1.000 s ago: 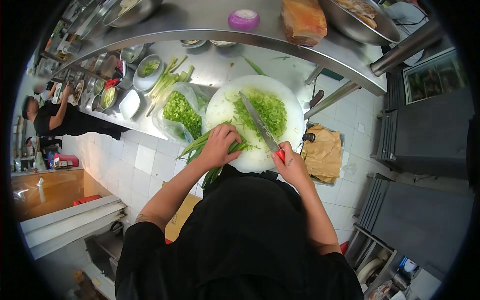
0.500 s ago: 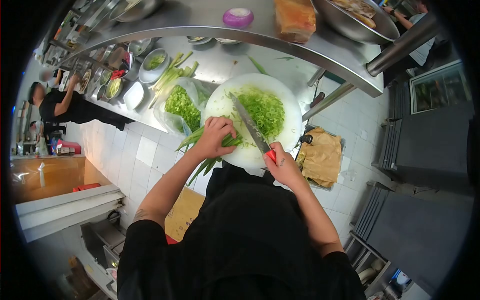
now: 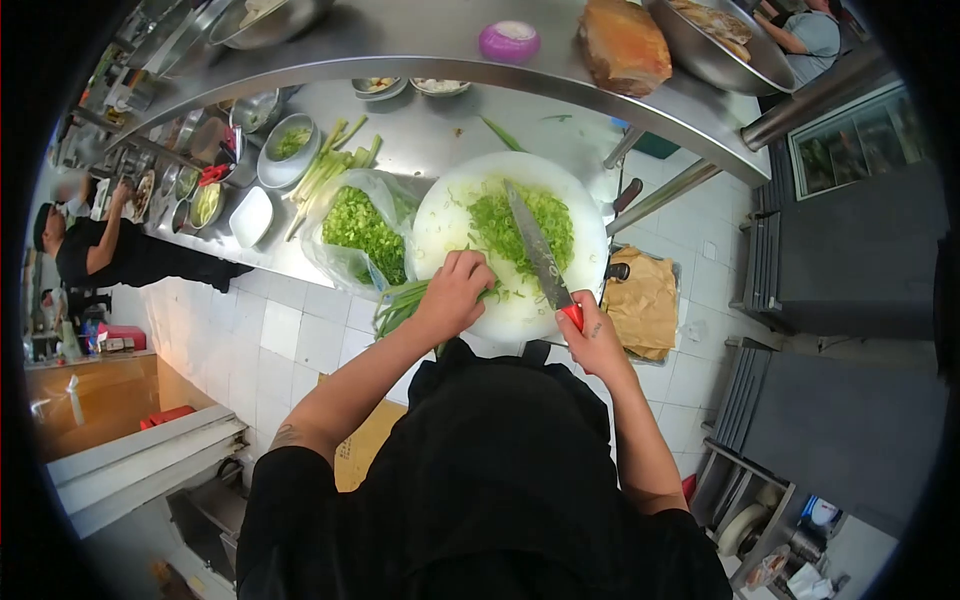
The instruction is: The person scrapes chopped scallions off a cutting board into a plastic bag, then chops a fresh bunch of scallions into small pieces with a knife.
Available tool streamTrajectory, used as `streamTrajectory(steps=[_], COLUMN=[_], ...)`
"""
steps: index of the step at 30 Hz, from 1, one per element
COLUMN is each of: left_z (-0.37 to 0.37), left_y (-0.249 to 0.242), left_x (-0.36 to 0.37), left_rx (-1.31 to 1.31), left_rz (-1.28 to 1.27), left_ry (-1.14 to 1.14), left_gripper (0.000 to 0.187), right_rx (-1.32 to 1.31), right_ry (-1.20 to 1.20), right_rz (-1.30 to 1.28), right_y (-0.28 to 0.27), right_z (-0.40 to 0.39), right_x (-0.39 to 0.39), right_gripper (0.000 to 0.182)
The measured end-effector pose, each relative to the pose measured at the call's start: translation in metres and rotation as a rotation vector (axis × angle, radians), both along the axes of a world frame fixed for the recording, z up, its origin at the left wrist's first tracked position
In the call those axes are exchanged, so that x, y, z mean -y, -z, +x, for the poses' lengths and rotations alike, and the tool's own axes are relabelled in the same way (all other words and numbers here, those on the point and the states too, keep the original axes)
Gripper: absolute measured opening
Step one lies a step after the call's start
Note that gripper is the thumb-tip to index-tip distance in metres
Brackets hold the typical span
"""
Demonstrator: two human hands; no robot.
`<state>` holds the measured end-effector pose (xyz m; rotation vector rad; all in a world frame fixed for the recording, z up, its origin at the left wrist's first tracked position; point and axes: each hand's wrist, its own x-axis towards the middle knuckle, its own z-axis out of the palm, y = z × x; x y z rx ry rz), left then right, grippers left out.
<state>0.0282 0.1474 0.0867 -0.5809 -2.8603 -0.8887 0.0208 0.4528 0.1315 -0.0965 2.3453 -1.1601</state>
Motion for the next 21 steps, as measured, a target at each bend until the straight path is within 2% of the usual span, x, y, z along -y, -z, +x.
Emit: streamTrajectory(steps=[1, 4, 5, 8, 9, 11, 13, 16, 19, 21], left_z=[-0.003, -0.015, -0.019, -0.029, -0.039, -0.049, -0.044, -0.022, 0.013, 0.037], left_y=[0.004, 0.014, 0.017, -0.002, 0.014, 0.010, -0.007, -0.036, -0.066, -0.069], left_x=[-0.001, 0.002, 0.004, 0.024, 0.039, 0.065, 0.088, 0.129, 0.154, 0.168], left_rx=[-0.009, -0.039, -0.047, 0.076, -0.026, -0.040, -0.059, -0.026, 0.016, 0.050], left_rz=[-0.002, -0.011, -0.015, 0.204, 0.300, 0.433, 0.523, 0.600, 0.727, 0.822], left_ry=[0.001, -0.039, -0.058, -0.058, -0.014, -0.046, -0.114, -0.260, -0.424, -0.516], left_gripper=[0.046, 0.043, 0.040, 0.046, 0.051, 0.051, 0.050, 0.049, 0.049, 0.048], right_rx=[0.021, -0.202, -0.201, -0.169, -0.138, -0.091, -0.060, -0.161, -0.044, 0.012], right_ry=[0.010, -0.047, -0.036, 0.006, 0.026, 0.020, -0.037, -0.260, -0.452, -0.547], right_rz=[0.003, 0.031, 0.023, -0.001, -0.006, -0.012, -0.016, 0.015, 0.034, 0.053], right_y=[-0.005, 0.000, 0.002, -0.003, -0.004, -0.005, -0.005, -0.002, -0.001, 0.004], right_z=[0.002, 0.008, 0.009, 0.011, 0.011, 0.012, 0.012, 0.014, 0.005, -0.004], right_x=[0.002, -0.002, -0.004, -0.006, -0.007, -0.009, -0.011, -0.017, -0.027, -0.035], right_gripper=[0.039, 0.037, 0.037, 0.035, 0.035, 0.035, 0.035, 0.034, 0.032, 0.031])
